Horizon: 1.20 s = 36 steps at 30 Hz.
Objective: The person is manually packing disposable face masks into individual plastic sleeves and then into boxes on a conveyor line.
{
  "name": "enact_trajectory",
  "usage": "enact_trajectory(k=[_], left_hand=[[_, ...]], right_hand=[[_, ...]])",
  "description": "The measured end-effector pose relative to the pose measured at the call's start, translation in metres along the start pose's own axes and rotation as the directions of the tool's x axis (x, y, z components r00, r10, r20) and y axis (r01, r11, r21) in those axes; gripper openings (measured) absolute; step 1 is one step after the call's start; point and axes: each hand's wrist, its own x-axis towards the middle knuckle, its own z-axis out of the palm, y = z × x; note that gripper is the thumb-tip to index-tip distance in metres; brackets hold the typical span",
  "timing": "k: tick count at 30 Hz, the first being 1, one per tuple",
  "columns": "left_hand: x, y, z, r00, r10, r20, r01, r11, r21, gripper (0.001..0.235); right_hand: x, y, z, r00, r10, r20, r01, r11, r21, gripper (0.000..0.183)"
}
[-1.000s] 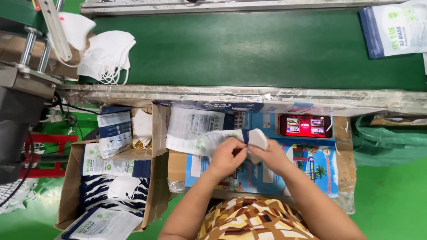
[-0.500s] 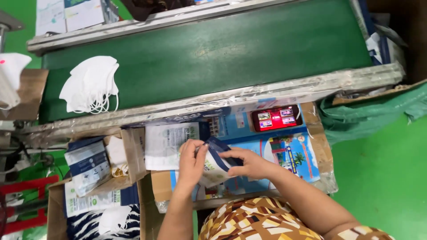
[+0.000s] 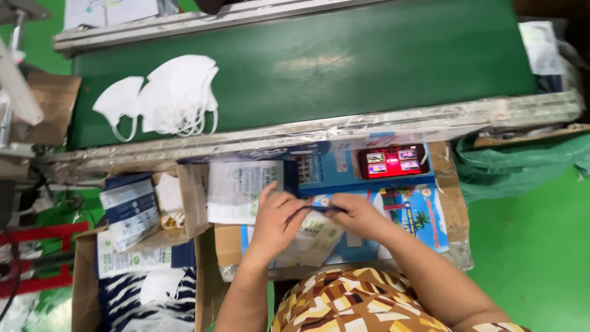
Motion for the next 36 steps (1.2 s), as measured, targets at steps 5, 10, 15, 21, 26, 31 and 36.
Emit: enact_trajectory(k=[5,10,15,21,26,31,36], left_hand=[[0.004,-0.029,-0.005,0.996,0.004,-0.094,-0.009,0.999,-0.045,0.008],[0.048,-0.096,-0.065,0.853,-0.02,-0.522,0.114,0.982,0.149,0.017],[0.121,-0.151,-0.123,0.859,0.061,-0.508,0.344,0.665,0.662,0.084],[0.133,-0.274,-0.11,0.858,-0.287,-0.427,0.502,0.65,0.57,0.049],[0.097,-0.143,-0.07,0.924,-0.274,-0.268,0.201,0.941,-0.271,0.045],[0.0,-0.06,0.016,0.949,-0.183,0.255,0.314,0.57,-0.76,0.054],[-0.042,-0.062,0.055,0.976,-0.204,0.073,0.183,0.594,-0.784,0.085]], right_hand=[[-0.003,0.012,-0.01,0.998,-0.008,0.069,0.017,0.989,-0.144,0.017],[-0.004,0.043,-0.035,0.835,0.368,-0.409,-0.106,0.837,0.537,0.031],[0.002,0.031,-0.032,0.845,0.421,-0.33,-0.021,0.642,0.767,0.04],[-0.019,0.079,-0.006,0.911,0.383,-0.152,-0.218,0.761,0.611,0.033],[-0.003,0.039,-0.018,0.946,0.209,-0.247,-0.08,0.891,0.447,0.04],[0.017,-0.051,-0.017,0.935,0.344,0.085,-0.238,0.43,0.871,0.067],[-0.008,0.009,0.003,0.894,0.422,-0.15,-0.347,0.864,0.366,0.06]])
